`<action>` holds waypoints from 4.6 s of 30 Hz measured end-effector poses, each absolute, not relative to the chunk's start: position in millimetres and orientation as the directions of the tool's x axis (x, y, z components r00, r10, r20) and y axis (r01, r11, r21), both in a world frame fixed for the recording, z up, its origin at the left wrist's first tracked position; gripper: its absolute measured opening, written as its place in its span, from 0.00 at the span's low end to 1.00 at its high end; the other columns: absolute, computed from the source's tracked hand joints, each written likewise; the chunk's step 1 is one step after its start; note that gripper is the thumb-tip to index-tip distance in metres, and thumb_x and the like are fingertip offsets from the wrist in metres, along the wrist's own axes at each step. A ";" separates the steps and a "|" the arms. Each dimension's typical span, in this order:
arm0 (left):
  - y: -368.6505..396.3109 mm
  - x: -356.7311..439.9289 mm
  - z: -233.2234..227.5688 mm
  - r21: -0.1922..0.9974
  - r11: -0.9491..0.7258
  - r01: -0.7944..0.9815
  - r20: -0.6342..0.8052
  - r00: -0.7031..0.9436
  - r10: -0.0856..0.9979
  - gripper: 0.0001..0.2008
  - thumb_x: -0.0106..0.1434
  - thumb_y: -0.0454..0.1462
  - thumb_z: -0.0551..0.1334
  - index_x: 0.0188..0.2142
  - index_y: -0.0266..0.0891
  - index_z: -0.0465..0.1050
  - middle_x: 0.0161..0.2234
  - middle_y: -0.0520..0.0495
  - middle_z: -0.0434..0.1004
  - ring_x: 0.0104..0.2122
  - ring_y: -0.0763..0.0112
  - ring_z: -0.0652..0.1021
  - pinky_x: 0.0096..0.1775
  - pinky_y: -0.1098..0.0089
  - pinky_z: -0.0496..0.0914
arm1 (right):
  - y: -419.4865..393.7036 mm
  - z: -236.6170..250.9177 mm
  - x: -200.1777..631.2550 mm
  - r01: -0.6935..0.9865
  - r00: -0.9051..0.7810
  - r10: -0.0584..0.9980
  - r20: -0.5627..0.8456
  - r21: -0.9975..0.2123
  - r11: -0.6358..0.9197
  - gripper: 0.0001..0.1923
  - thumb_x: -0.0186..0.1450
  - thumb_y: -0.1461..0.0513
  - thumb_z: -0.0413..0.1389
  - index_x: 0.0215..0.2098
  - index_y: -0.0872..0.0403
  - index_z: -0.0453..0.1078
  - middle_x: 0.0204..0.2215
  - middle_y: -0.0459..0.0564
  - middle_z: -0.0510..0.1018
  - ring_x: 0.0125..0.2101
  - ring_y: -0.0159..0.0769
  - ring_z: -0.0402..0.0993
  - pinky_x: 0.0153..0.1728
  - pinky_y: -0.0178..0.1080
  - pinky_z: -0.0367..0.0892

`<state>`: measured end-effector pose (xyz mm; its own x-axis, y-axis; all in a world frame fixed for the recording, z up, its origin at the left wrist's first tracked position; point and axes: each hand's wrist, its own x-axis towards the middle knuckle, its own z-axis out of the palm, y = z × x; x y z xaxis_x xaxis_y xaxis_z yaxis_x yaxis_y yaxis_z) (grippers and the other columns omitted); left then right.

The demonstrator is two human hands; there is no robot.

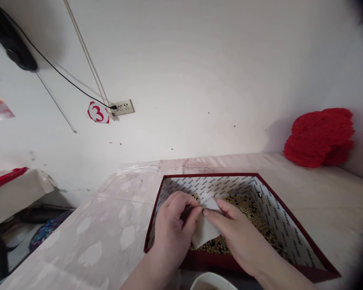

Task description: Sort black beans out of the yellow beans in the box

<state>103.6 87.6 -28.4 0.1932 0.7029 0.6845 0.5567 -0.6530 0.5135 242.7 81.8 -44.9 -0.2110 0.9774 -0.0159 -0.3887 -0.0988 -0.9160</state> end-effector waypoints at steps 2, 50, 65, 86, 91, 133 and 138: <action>87.3 104.4 -27.9 0.472 -0.658 0.586 0.709 0.191 0.679 0.06 0.58 0.28 0.60 0.32 0.41 0.66 0.30 0.53 0.72 0.31 0.75 0.73 0.33 0.74 0.66 | 81.6 -44.5 242.9 -0.394 -0.213 0.977 -0.010 -0.914 -0.095 0.14 0.59 0.63 0.54 0.45 0.51 0.71 0.30 0.44 0.77 0.34 0.37 0.68 0.35 0.38 0.61; 94.0 98.5 -29.6 0.283 -0.613 0.738 0.629 0.339 0.699 0.04 0.62 0.33 0.57 0.35 0.42 0.71 0.30 0.51 0.78 0.28 0.69 0.77 0.31 0.69 0.71 | 82.5 -48.9 244.1 -0.352 -0.149 0.988 0.031 -0.936 -0.023 0.12 0.61 0.56 0.54 0.41 0.50 0.74 0.32 0.46 0.78 0.34 0.39 0.69 0.39 0.39 0.63; 85.4 103.4 -21.0 0.114 -0.651 0.751 0.799 0.320 0.509 0.07 0.59 0.29 0.59 0.30 0.42 0.73 0.43 0.46 0.74 0.46 0.62 0.71 0.47 0.57 0.69 | 80.5 -48.3 244.3 -0.246 -0.118 0.993 0.020 -0.969 -0.010 0.15 0.62 0.50 0.53 0.38 0.51 0.74 0.33 0.46 0.77 0.34 0.38 0.67 0.38 0.40 0.63; 85.9 103.3 -20.9 0.126 -0.663 0.738 0.775 0.343 0.530 0.06 0.60 0.29 0.59 0.31 0.41 0.71 0.36 0.49 0.75 0.40 0.65 0.72 0.43 0.60 0.68 | 79.3 -41.2 243.4 0.071 -0.107 0.986 0.124 -0.989 0.132 0.17 0.65 0.51 0.47 0.24 0.51 0.63 0.23 0.42 0.65 0.30 0.35 0.61 0.31 0.37 0.57; 87.5 104.9 -21.7 0.093 -0.721 0.686 0.789 0.392 0.474 0.06 0.60 0.29 0.58 0.31 0.40 0.71 0.37 0.49 0.76 0.41 0.66 0.72 0.44 0.61 0.68 | 77.6 -40.9 244.0 0.055 -0.118 0.984 0.131 -0.989 0.139 0.16 0.65 0.52 0.46 0.24 0.51 0.61 0.24 0.42 0.66 0.31 0.35 0.61 0.33 0.36 0.57; 86.4 104.6 -19.9 0.079 -0.721 0.689 0.810 0.377 0.449 0.06 0.59 0.29 0.60 0.31 0.41 0.72 0.37 0.50 0.77 0.40 0.66 0.72 0.44 0.61 0.68 | 76.7 -38.6 244.1 0.111 -0.102 0.987 0.127 -0.984 0.139 0.17 0.65 0.50 0.44 0.25 0.52 0.63 0.25 0.43 0.68 0.31 0.36 0.63 0.33 0.36 0.60; 85.6 105.2 -20.1 0.105 -0.677 0.728 0.814 0.328 0.479 0.06 0.60 0.30 0.59 0.32 0.41 0.73 0.34 0.50 0.76 0.38 0.67 0.73 0.42 0.62 0.70 | 75.8 -37.4 243.2 0.129 -0.071 0.991 0.110 -0.985 0.119 0.18 0.63 0.50 0.46 0.25 0.52 0.66 0.24 0.44 0.70 0.31 0.37 0.65 0.32 0.36 0.60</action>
